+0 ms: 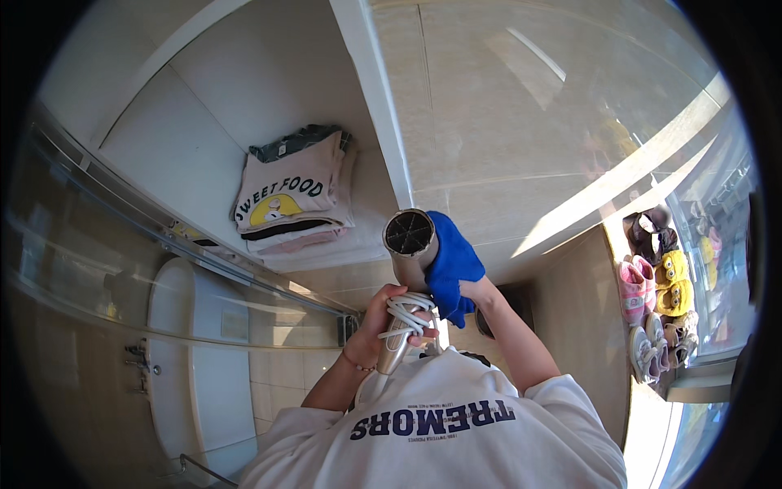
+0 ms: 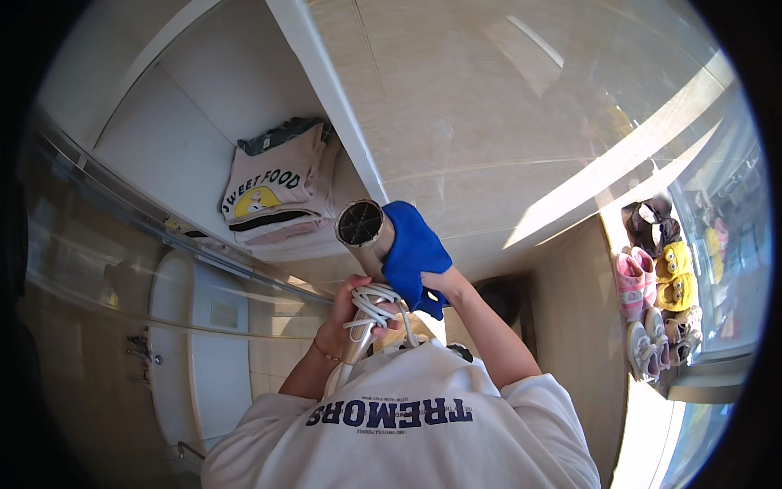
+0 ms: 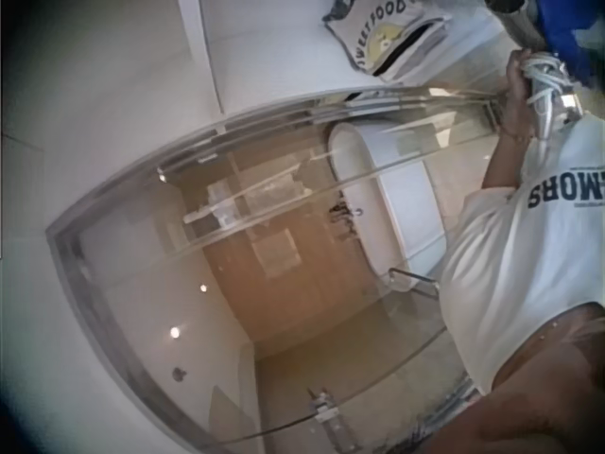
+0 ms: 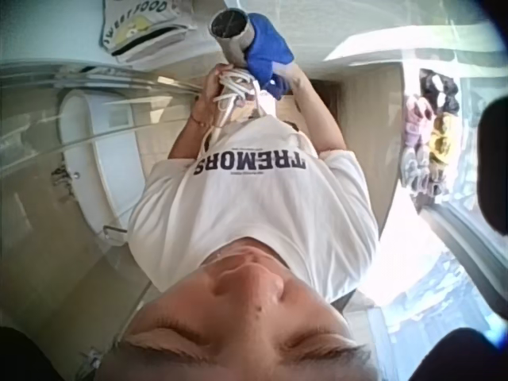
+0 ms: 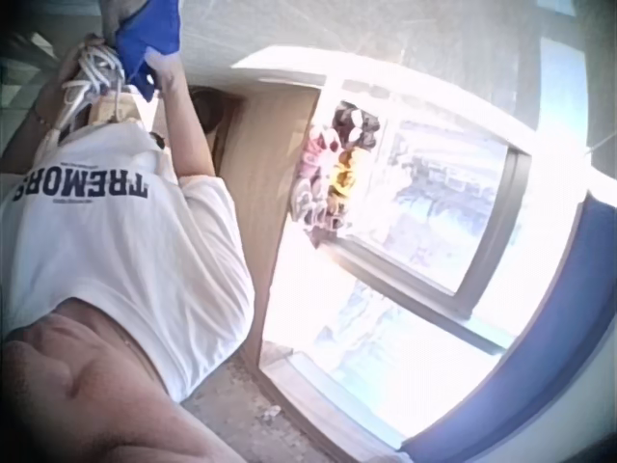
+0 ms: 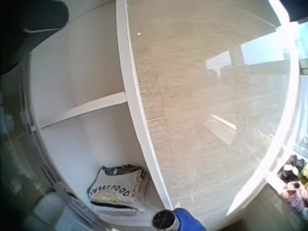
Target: The person wipes a hair dryer with a blue cloth, then wipes a tiled wall and a glass shower door with the same cloth.
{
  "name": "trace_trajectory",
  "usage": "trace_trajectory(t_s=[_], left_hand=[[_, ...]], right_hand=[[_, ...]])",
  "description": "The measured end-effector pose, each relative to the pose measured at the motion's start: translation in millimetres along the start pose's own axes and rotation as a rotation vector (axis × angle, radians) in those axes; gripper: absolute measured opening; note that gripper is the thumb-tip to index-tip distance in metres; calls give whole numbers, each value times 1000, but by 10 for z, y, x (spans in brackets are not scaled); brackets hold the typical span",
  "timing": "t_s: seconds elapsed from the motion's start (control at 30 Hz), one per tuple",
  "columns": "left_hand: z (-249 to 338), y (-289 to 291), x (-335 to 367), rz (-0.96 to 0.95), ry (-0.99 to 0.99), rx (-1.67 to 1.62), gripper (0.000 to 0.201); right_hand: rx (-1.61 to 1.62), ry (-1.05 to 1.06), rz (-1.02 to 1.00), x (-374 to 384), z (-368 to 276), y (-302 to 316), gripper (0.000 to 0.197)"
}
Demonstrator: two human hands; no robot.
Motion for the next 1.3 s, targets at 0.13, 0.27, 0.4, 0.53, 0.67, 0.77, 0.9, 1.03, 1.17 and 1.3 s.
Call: trace_trajectory(t_s=[0.13,0.27,0.4,0.53,0.67,0.77,0.9,1.03,1.17,1.3], left_hand=[[83,64,-44,108,-185,222,50],[136,-111,-58,306,-563,420,40],[183,-56,118,376,-851,578,32],[139,-155,185,419,-993,588,42],[142,-366,17,465,-1281,692,54],[131,-382,-28,571,-1496,863,62],[51,-587,-99,785,-1729,1249,67],[76,-562,-102,897,-1749,1461,63],[48,-675,-154,741,-1767,1634,62],[20,-797,-219,569,-1807,1624,77]], right_hand=[[71,135,56,-140,-178,-119,86],[226,240,276,-264,-623,-288,73],[190,165,462,-366,-581,-218,56],[242,281,692,-438,-156,7,32],[819,160,660,-352,-474,77,45],[971,-35,571,-324,-710,31,46],[799,-280,536,-398,-538,-147,35],[228,-60,298,-499,-517,-313,45],[119,-20,132,-514,-389,-278,47],[590,-218,158,-424,-237,-299,49]])
Point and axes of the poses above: each hand's wrist, its own x-axis towards the middle knuckle, its own y-axis out of the back of the hand, z = x × y, the point moved 5 cm from there along x, towards the middle knuckle, and after that the axes turned 15 degrees about z, right-handed, at the moved point
